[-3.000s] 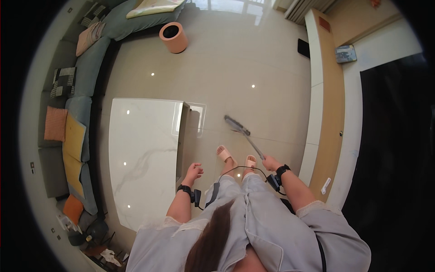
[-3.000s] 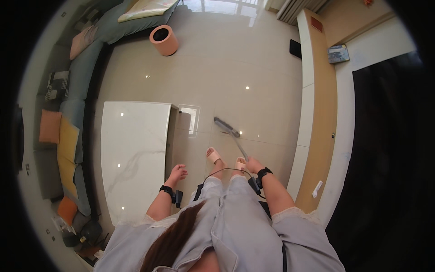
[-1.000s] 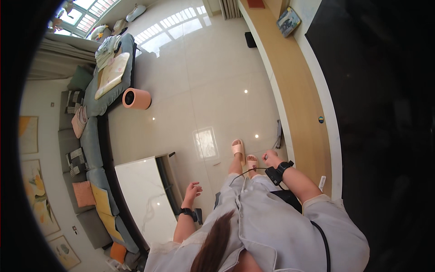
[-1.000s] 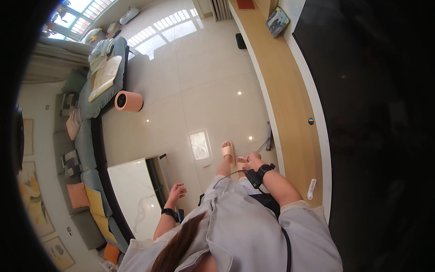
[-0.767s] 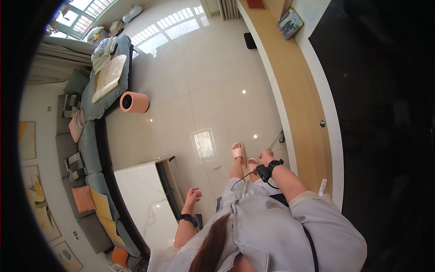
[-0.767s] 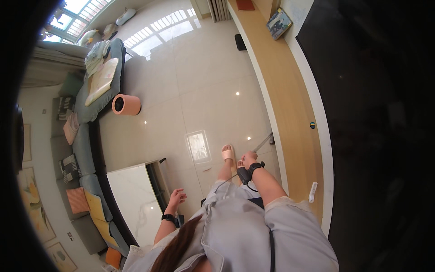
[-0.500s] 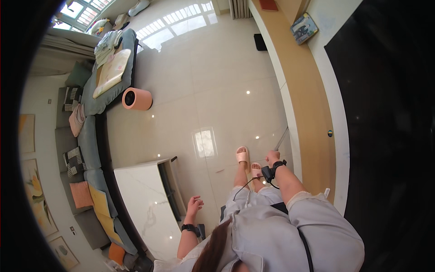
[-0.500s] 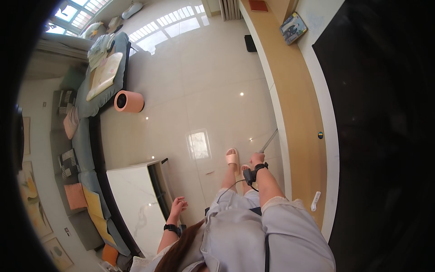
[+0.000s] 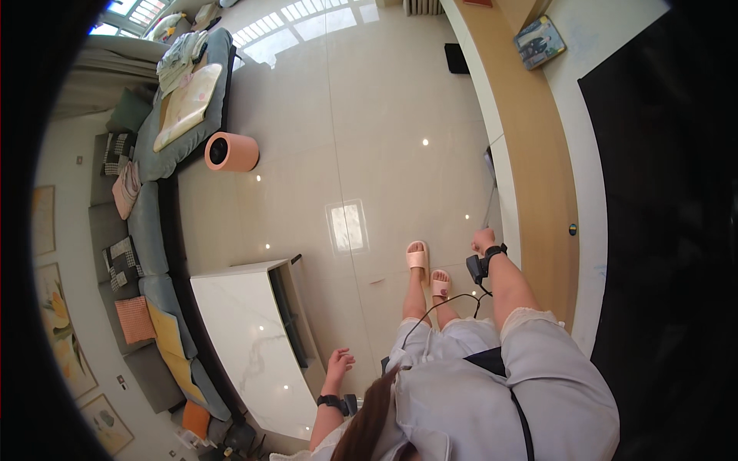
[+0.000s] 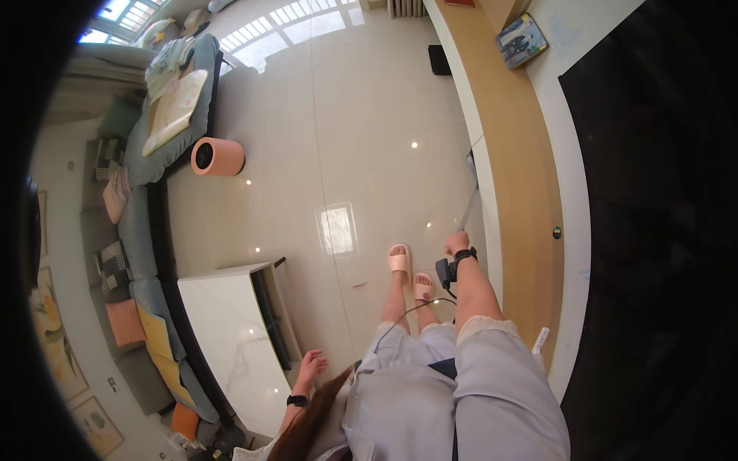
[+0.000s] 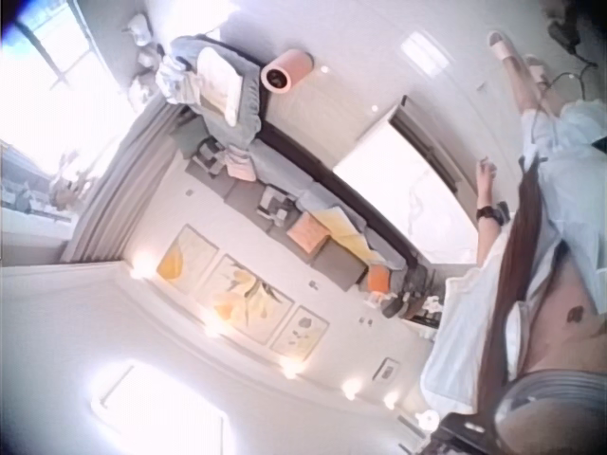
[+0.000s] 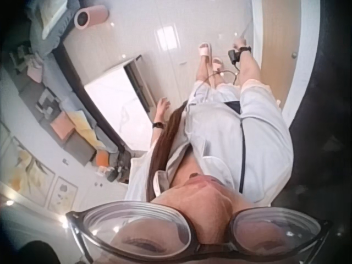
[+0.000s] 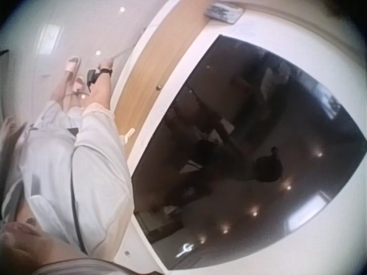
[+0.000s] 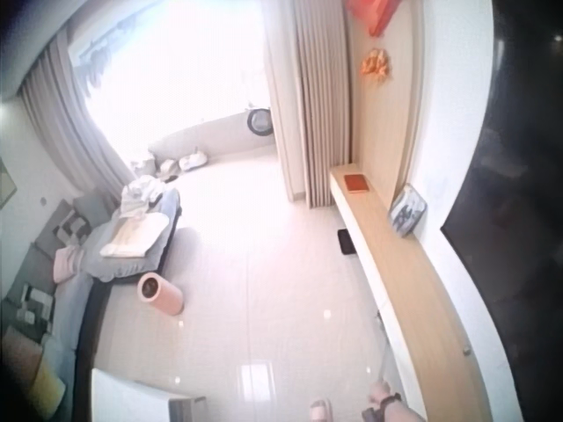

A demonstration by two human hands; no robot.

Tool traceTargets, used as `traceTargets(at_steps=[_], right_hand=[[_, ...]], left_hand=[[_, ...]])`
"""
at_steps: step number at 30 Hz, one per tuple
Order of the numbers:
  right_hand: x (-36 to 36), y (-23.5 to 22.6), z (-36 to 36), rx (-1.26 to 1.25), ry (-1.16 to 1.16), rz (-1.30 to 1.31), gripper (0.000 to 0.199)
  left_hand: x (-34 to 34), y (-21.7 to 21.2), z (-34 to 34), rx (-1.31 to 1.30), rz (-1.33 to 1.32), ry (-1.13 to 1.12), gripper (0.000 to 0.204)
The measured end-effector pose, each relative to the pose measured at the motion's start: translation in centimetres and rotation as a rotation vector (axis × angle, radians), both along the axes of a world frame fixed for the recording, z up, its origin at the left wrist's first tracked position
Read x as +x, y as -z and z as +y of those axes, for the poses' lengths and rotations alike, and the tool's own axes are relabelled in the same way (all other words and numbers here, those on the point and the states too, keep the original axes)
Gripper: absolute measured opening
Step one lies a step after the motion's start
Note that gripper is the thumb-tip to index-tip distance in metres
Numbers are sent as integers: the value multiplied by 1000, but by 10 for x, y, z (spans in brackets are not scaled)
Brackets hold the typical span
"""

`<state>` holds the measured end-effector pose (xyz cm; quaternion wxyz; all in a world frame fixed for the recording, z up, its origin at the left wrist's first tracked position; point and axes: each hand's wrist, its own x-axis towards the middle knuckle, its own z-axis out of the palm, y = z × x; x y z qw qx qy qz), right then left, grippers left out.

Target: The person is using a long-handled squeegee or broom to sweep or push debris across a tiled living room floor.

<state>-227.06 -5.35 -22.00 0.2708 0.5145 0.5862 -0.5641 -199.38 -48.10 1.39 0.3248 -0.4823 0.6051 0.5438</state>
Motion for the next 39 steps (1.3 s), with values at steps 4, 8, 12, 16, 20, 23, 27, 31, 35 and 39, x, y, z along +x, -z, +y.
traceTargets(at_steps=[4, 8, 12, 16, 20, 23, 27, 31, 35, 39], right_hand=[[-1, -4, 5, 92, -15, -34, 13], [24, -11, 0, 482, -1806, 87, 11], [48, -84, -23, -124, -781, -258, 10], [66, -132, -21, -349, -724, -325, 11], [73, -152, -12, -508, -664, -317, 11], [74, -142, -2, -572, -539, -305, 15], [60, -140, 6, -586, -457, -232, 16], [24, -147, 3, -494, -421, -104, 14], [-34, -150, -11, -276, -374, 36, 16], [-88, -119, -25, -114, -251, 126, 14]], left_hand=[[-12, -3, 3, -14, 3, 15, 27], [-31, -1, 7, 3, 31, 51, 28], [-41, 6, 6, 18, 78, 75, 28], [-53, 5, 8, 19, 121, 96, 28], [-53, 6, 10, 18, 104, 103, 28], [-48, 9, 11, 23, 93, 89, 27], [-39, 9, 11, 24, 69, 48, 27], [-28, 14, 5, 24, 63, -9, 27], [-21, 14, 4, 7, 71, -46, 27], [-11, 10, 4, 2, 83, -57, 27]])
